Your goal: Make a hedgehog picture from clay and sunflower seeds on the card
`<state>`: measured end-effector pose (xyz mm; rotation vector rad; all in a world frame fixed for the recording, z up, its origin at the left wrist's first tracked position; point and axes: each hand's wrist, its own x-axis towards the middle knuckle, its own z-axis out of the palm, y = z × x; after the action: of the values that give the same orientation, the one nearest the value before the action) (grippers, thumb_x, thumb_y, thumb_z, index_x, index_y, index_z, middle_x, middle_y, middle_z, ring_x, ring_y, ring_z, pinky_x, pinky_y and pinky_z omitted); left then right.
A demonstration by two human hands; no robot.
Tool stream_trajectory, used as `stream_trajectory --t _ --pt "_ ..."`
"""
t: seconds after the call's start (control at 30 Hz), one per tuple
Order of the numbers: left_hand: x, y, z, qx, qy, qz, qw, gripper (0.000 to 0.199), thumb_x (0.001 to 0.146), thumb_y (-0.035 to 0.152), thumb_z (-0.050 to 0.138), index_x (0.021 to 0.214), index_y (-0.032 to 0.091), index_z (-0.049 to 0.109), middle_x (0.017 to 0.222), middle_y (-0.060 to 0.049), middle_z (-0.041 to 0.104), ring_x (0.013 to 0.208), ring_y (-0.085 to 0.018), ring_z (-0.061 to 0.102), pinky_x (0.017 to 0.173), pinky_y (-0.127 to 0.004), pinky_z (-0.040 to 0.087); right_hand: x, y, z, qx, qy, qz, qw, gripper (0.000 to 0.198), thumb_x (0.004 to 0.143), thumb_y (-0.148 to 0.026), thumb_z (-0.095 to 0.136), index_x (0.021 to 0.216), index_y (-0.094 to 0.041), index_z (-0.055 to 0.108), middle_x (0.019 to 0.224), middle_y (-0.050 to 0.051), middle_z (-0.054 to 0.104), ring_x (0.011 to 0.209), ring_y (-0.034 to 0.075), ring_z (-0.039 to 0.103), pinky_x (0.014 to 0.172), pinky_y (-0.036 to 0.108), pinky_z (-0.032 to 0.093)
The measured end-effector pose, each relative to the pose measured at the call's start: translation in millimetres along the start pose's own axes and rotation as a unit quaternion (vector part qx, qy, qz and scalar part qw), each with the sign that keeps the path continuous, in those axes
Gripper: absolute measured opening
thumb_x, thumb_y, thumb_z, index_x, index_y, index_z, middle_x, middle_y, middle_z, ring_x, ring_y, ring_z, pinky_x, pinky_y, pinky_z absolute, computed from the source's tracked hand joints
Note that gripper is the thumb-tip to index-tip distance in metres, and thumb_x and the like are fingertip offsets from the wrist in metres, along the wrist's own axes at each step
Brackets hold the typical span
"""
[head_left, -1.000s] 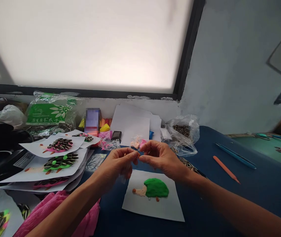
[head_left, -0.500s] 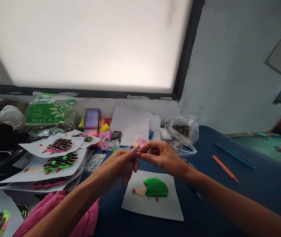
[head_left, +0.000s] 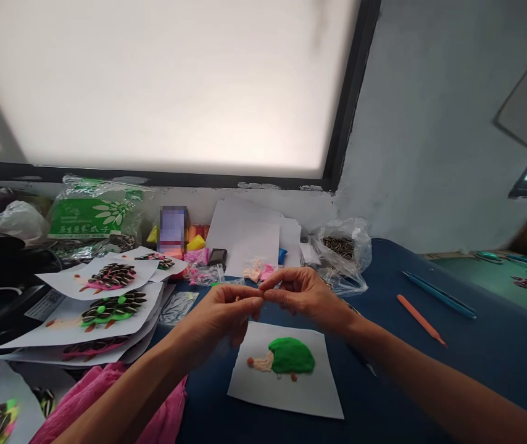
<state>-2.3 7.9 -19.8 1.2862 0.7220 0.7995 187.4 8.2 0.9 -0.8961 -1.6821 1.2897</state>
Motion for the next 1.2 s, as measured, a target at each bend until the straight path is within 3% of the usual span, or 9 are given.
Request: stream_trajectory --t 0.2,0.37,0.6,0.77,0.87,1.03,1.1,1.17,1.2 --pt "3 -6 -2 -0.028 0.025 -0.006 0.999 0.031 0.065 0.042 0.083 0.068 0.015 0.069 0.042 0.008 0.047 0.034 -0.005 0.038 0.038 -0.018 0.028 -3 0 2 0.024 -0.015 -0.019 0.999 0.017 0.081 -0.032 0.073 0.083 -0.015 0.075 0.068 0.000 0.064 0.056 0.007 0.046 0.049 0.019 0.035" --pt "1 -3 0 -0.013 -0.017 -0.003 1.000 0.033 0.070 0.044 0.079 0.066 0.014 0.067 0.046 0.007 0.049 0.034 -0.004 0.038 0.037 -0.019 0.028 -13 -4 1 0.012 -0.009 0.007 1.000 0.028 0.083 -0.038 0.071 0.103 -0.019 0.073 0.072 0.000 0.065 0.054 0.007 0.049 0.047 0.019 0.037" --pt "-1 -2 3 0.003 -0.094 -0.024 0.995 0.034 0.076 0.047 0.074 0.067 0.015 0.067 0.040 0.007 0.047 0.032 -0.005 0.039 0.039 -0.019 0.029 -26 -10 9 0.028 0.001 -0.012 1.000 0.021 0.078 -0.035 0.076 0.079 -0.015 0.072 0.059 -0.003 0.058 0.052 0.007 0.045 0.045 0.018 0.033" --pt "-2 0 6 -0.010 -0.089 -0.019 0.996 0.033 0.068 0.044 0.081 0.066 0.014 0.068 0.057 0.004 0.061 0.033 -0.003 0.043 0.041 -0.019 0.029 -32 -10 13 0.029 0.032 0.015 0.999 0.026 0.078 -0.040 0.076 0.078 -0.014 0.070 0.060 -0.003 0.059 0.050 0.006 0.046 0.045 0.018 0.034" --pt "-2 2 8 0.005 -0.093 -0.020 0.995 0.036 0.070 0.047 0.078 0.065 0.014 0.068 0.053 0.005 0.058 0.033 -0.003 0.043 0.039 -0.019 0.028 -38 -11 13 0.014 0.034 0.034 0.999 0.028 0.079 -0.043 0.074 0.084 -0.015 0.071 0.063 -0.002 0.060 0.051 0.007 0.048 0.045 0.019 0.036" --pt "-4 7 5 0.079 -0.130 -0.039 0.988 0.035 0.077 0.049 0.069 0.074 0.014 0.071 0.052 0.005 0.056 0.034 -0.005 0.042 0.038 -0.019 0.028 -45 -14 13 -0.025 0.061 -0.004 0.998 0.025 0.077 -0.040 0.077 0.078 -0.016 0.072 0.068 0.000 0.061 0.057 0.008 0.049 0.051 0.022 0.041" --pt "-2 7 0 0.151 -0.098 -0.069 0.981 0.030 0.076 0.044 0.068 0.086 0.016 0.072 0.061 0.003 0.062 0.036 -0.007 0.042 0.037 -0.021 0.029 -46 -12 11 -0.038 0.067 0.002 0.997 0.026 0.078 -0.042 0.075 0.077 -0.016 0.070 0.066 -0.001 0.060 0.056 0.009 0.049 0.050 0.021 0.040" --pt "1 3 -7 0.265 -0.007 -0.076 0.961 0.030 0.075 0.036 0.065 0.097 0.017 0.072 0.072 0.000 0.066 0.041 -0.010 0.048 0.041 -0.023 0.033 -47 -9 9 -0.044 0.074 0.017 0.996 0.028 0.080 -0.044 0.073 0.080 -0.016 0.069 0.064 -0.002 0.057 0.054 0.009 0.048 0.048 0.021 0.039" --pt "3 0 -10 0.330 0.047 -0.046 0.942 0.028 0.076 0.033 0.062 0.097 0.017 0.072 0.077 -0.003 0.068 0.051 -0.014 0.055 0.048 -0.024 0.038 -48 -6 8 -0.045 0.079 0.022 0.996 0.028 0.081 -0.044 0.071 0.081 -0.017 0.068 0.063 -0.003 0.056 0.053 0.008 0.048 0.047 0.021 0.038"
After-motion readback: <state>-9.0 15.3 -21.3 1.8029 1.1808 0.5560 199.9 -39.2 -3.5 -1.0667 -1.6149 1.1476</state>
